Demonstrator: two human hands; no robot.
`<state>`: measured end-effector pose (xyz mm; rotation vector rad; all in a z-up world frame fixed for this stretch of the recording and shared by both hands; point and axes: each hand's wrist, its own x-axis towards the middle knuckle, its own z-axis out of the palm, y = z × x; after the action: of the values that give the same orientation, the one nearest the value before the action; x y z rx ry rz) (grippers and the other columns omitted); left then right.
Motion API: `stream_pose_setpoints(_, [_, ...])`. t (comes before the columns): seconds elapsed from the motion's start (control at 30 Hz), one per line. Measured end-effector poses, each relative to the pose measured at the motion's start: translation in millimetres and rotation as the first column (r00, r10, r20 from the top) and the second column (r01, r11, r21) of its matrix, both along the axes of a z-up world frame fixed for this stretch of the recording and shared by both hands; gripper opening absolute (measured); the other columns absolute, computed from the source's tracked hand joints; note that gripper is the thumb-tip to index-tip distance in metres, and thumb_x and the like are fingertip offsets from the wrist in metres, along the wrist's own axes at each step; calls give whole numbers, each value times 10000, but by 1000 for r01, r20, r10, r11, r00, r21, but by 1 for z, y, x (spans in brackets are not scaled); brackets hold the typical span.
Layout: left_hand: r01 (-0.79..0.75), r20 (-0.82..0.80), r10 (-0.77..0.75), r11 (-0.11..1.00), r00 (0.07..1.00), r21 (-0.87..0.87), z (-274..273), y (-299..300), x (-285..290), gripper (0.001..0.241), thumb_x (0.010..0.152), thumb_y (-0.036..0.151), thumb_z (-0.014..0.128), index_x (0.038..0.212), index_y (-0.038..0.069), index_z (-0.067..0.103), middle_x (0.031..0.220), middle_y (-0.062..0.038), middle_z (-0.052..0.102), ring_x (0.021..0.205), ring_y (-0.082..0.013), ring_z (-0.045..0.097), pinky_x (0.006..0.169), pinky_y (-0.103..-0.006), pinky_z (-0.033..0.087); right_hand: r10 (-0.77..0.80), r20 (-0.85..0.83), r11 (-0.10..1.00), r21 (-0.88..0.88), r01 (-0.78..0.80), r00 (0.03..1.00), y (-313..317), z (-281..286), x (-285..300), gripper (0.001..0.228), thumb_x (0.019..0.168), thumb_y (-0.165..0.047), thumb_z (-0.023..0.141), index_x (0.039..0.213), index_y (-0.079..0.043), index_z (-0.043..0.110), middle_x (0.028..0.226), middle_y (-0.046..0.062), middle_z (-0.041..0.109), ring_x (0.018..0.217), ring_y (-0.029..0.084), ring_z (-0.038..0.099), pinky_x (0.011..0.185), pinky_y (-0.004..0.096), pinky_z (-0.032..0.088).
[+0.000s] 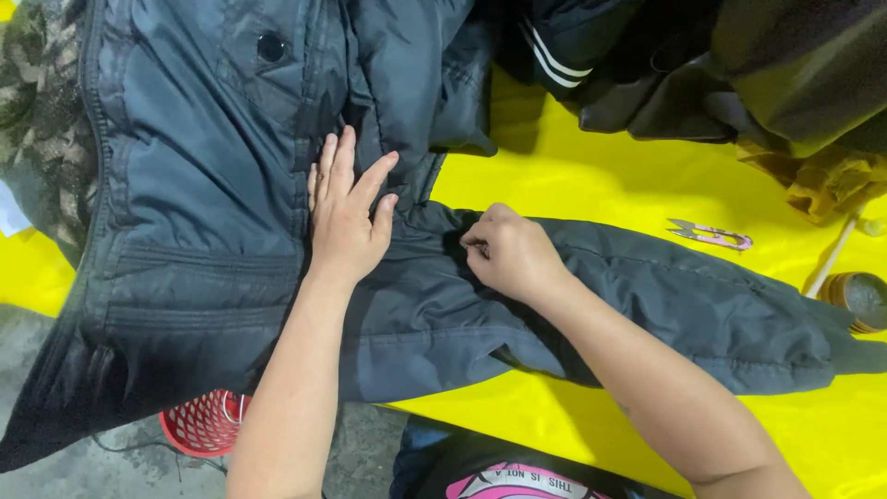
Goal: The person is rubbing a jacket sleeve with a cleaning block and using a hair dryer to treat the fabric.
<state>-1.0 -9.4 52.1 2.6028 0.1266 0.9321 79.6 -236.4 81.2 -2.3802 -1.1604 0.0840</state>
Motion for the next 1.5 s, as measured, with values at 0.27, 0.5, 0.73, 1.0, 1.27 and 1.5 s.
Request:
stream_pose_setpoints(0.27, [-2,-5,2,1000,1000,-3,0,0,2,428,1011,220,620,1436,263,591,1647,-176,303,1545,-404,224,1186,-655,223,86,91,969,224,-104,992,56,-18,2,161,870,-168,707,998,-91,769,957,121,693,885,337,727,754,408,608])
stream_pose_setpoints(0.5, [13,15,-12,999,1000,-35,-3,0,1,413,1035,266,584,1448,269,592,1664,-156,279,1555,-390,200,1196,-637,198,72,30,997,38,-73,997,9,-24,10,158,849,-142,711,974,-81,786,956,127,692,853,327,730,757,389,612])
stream_pose_setpoints(0.73, [-4,7,4,1000,1000,27,-3,2,2,423,1036,273,582,1457,240,590,1659,-163,284,1546,-383,220,1186,-628,224,61,8,988,144,-61,998,31,10,3,171,866,-159,718,1003,-78,782,959,138,694,888,364,730,763,441,614])
stream_pose_setpoints(1.0, [-13,5,13,1000,1000,10,-2,0,4,412,1036,310,562,1445,275,591,1662,-149,294,1548,-377,228,1196,-611,211,104,-11,990,95,-102,995,32,-23,-1,168,853,-135,684,987,-75,765,947,130,667,841,327,722,739,392,613])
stream_pose_setpoints(1.27, [-1,-1,1,1000,1000,-11,-4,0,2,409,1039,302,562,1447,291,583,1661,-149,296,1550,-384,221,1187,-632,211,68,-25,997,-45,-70,997,18,10,-7,167,837,-118,697,966,-68,790,919,133,702,791,296,732,694,361,612])
stream_pose_setpoints(1.5, [-29,-21,29,999,999,37,-4,1,4,434,1025,297,570,1459,291,567,1659,-155,294,1540,-388,244,1176,-639,241,112,103,982,141,-126,988,49,-15,-10,171,861,-139,703,1000,-75,778,941,121,684,829,296,725,721,351,605])
